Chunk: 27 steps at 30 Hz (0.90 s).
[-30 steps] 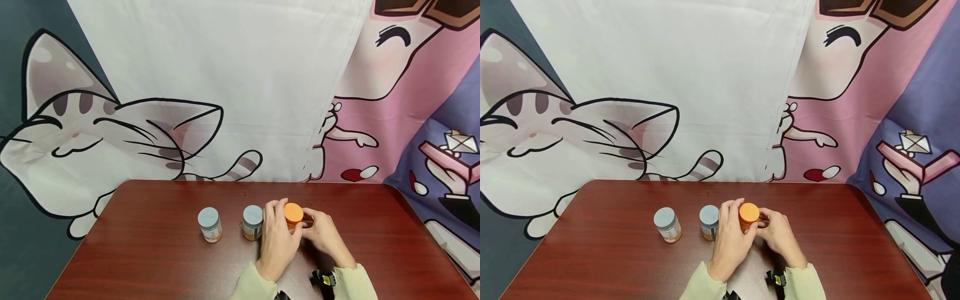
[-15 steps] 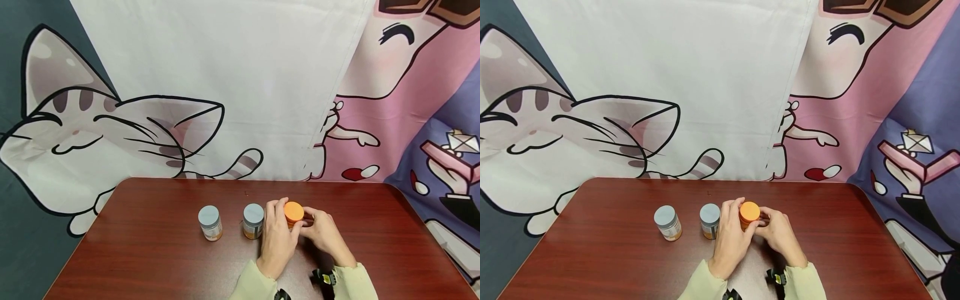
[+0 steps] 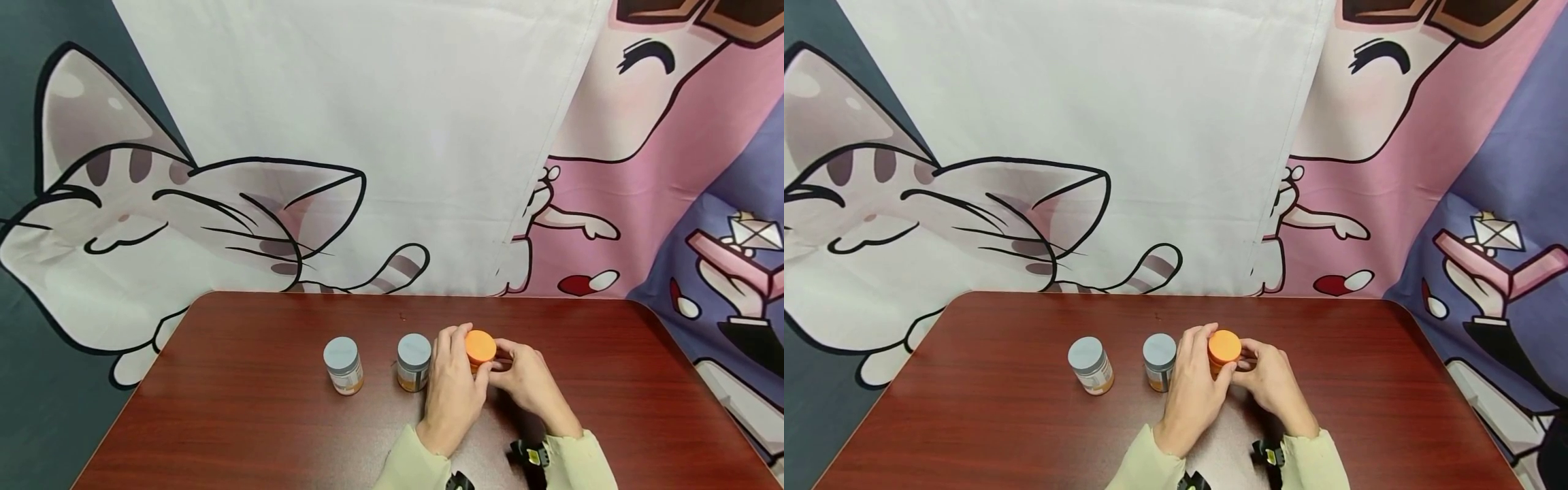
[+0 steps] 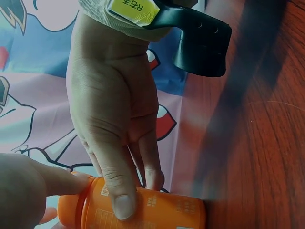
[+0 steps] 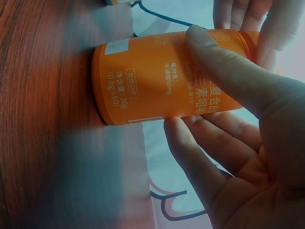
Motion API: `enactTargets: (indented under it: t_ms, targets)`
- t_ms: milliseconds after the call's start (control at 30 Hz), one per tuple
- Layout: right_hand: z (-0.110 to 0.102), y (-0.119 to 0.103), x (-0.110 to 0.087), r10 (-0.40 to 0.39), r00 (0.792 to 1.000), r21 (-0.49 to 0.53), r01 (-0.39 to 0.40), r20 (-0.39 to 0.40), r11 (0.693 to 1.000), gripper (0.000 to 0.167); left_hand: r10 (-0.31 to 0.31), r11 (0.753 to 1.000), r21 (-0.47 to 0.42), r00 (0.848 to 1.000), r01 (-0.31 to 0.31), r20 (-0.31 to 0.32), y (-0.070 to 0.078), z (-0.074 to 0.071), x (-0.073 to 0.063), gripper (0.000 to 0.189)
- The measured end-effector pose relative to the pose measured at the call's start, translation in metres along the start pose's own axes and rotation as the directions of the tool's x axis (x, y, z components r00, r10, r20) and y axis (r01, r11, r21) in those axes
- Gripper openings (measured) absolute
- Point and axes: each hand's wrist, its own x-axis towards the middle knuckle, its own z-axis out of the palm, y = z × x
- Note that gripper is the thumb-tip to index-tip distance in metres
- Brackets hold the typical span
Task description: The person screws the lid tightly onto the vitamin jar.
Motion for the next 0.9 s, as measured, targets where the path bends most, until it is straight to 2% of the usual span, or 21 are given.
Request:
enactTargets:
  t_ms: [700, 900]
  targets:
    - [0.0005, 0.0011, -0.0007, -0.002, 1.0, 0.057, 0.002, 0.004, 0.998, 0.045, 0.019, 1.0, 0.017, 0.997, -0.02, 0.077, 0.0003, -0.0059, 0.0032, 0.058]
    - [0.0002, 0.0009, 0.0002, -0.004, 1.0, 0.014, 0.004, 0.005, 1.0, 0.042, -0.002, 1.0, -0.024, 0.999, 0.003, 0.042, 0.0011, -0.0036, 0.0011, 0.061]
